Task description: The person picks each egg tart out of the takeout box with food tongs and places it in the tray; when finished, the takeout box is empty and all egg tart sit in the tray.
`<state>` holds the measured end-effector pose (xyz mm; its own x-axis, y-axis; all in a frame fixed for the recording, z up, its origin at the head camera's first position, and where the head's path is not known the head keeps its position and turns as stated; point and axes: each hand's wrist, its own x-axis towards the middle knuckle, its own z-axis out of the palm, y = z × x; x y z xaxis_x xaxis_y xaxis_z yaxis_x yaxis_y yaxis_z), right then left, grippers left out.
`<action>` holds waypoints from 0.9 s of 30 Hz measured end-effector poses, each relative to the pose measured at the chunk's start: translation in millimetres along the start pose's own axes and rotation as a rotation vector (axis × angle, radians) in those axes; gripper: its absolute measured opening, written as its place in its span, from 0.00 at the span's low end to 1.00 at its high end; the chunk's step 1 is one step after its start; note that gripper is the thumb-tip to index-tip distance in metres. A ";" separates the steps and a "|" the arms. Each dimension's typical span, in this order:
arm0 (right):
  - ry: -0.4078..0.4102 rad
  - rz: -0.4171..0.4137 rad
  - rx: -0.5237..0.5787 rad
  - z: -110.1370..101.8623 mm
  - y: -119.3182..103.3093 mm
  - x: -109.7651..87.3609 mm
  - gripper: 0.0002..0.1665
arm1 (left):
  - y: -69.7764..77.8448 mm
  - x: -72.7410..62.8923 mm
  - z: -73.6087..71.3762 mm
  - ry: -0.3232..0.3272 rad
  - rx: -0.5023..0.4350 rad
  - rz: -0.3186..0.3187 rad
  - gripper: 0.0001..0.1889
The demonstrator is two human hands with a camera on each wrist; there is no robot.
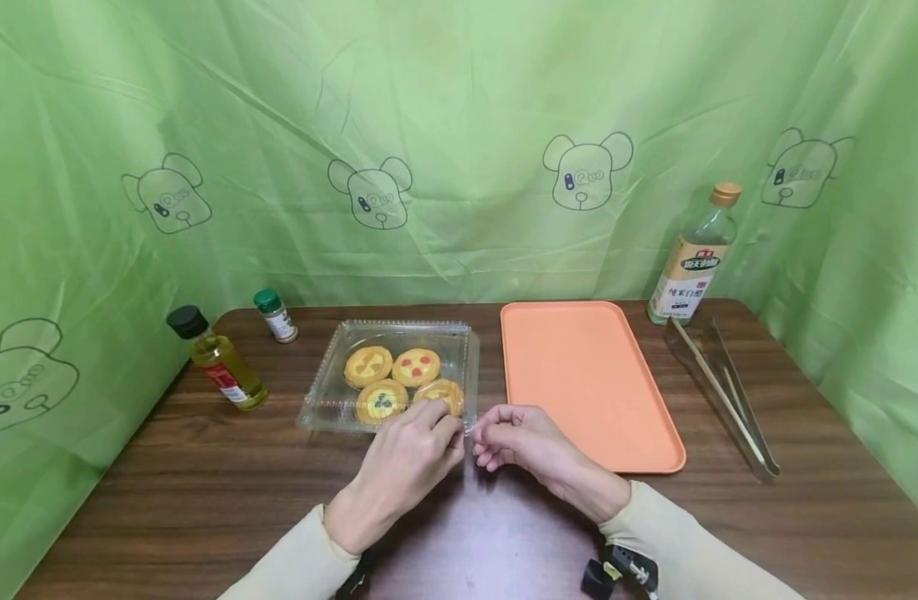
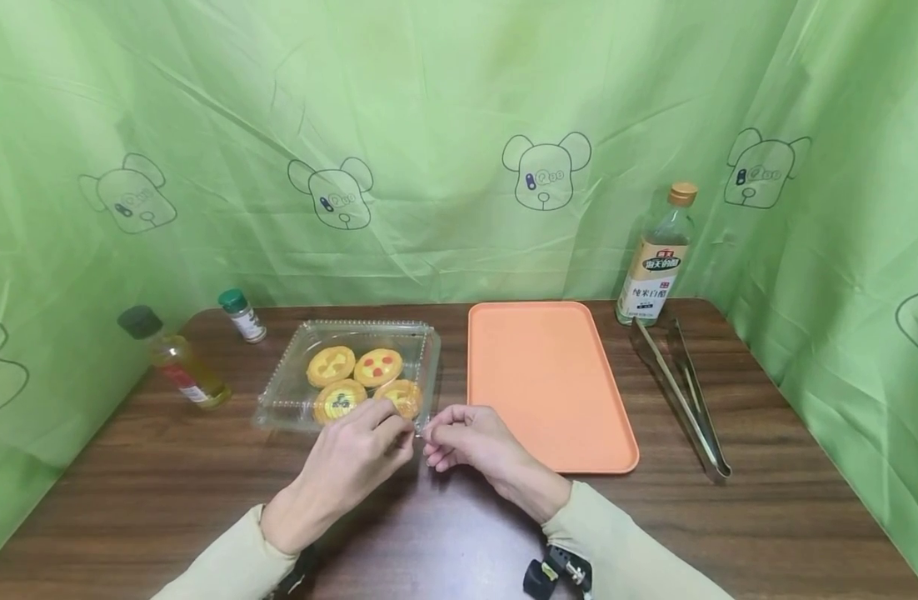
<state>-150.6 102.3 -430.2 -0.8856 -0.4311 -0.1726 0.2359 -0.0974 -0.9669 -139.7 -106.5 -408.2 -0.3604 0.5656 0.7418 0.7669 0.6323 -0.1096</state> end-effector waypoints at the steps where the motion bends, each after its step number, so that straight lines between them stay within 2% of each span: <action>1: 0.004 -0.002 0.001 0.5 -0.3 -0.1 0.05 | -0.2 0.0 0.0 0.004 -0.003 0.000 0.06; 5: 0.017 -0.005 0.003 2.3 -1.1 -0.3 0.04 | -0.3 -0.4 0.2 0.023 -0.017 -0.001 0.06; 13: 0.031 -0.003 0.000 2.8 -4.0 -1.7 0.04 | 3.0 1.5 -3.1 0.014 -0.043 -0.036 0.03; 27: 0.040 -0.016 -0.009 7.1 -14.8 -5.1 0.03 | 2.9 1.1 0.0 0.099 -0.070 -0.079 0.04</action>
<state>-146.8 99.6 -413.7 -0.9045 -0.3936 -0.1643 0.2180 -0.0955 -0.9713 -137.8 -104.0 -407.7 -0.3697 0.4583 0.8082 0.7745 0.6326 -0.0045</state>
